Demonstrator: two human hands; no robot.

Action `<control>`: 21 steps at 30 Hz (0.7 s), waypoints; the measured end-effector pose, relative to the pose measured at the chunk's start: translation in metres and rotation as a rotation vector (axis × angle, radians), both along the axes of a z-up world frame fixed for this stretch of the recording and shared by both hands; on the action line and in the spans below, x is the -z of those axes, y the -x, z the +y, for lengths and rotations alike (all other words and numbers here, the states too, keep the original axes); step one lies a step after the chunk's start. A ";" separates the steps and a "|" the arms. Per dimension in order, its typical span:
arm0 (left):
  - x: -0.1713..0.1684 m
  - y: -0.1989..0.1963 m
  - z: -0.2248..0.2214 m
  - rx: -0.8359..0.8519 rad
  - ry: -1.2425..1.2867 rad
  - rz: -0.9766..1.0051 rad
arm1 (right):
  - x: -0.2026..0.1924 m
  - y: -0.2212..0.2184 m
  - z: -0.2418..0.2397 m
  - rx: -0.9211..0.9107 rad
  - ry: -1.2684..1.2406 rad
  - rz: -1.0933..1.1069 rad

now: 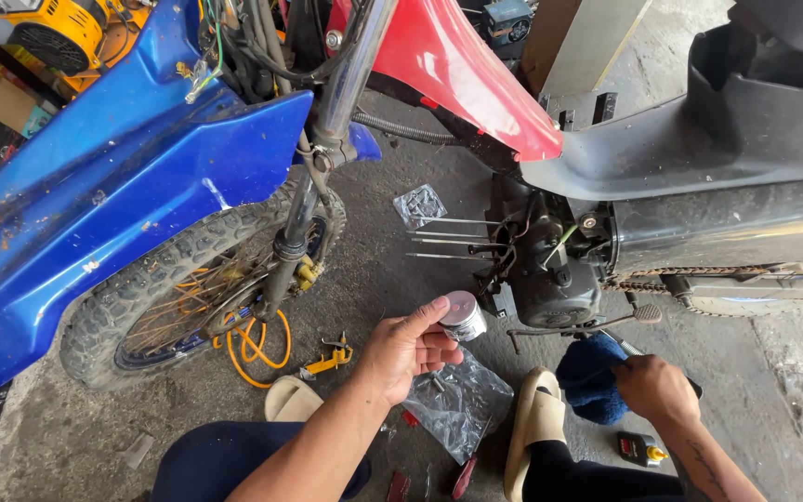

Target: The person sits on the ground next to a motorcycle and fits piston rings onto a piston, using a screwdriver to work the rings into the grooves. They then pour oil from a small bottle onto the piston, spread it by hand, and move the piston toward the cylinder on the ground.

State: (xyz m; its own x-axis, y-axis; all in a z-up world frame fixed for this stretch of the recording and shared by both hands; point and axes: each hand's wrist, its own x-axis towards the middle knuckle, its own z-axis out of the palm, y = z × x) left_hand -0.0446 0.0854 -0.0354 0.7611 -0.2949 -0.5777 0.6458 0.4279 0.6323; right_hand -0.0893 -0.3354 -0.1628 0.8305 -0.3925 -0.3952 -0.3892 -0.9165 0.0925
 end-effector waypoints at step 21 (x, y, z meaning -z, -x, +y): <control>-0.010 0.011 -0.009 -0.004 -0.103 -0.091 | -0.167 0.000 0.133 -0.073 -0.392 -0.307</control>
State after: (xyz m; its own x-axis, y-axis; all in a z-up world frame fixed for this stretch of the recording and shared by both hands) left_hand -0.0552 0.0768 -0.0251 0.8131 -0.2341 -0.5330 0.5818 0.3604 0.7292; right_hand -0.0893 -0.2025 0.0044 0.9512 -0.2003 -0.2347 -0.2784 -0.8851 -0.3729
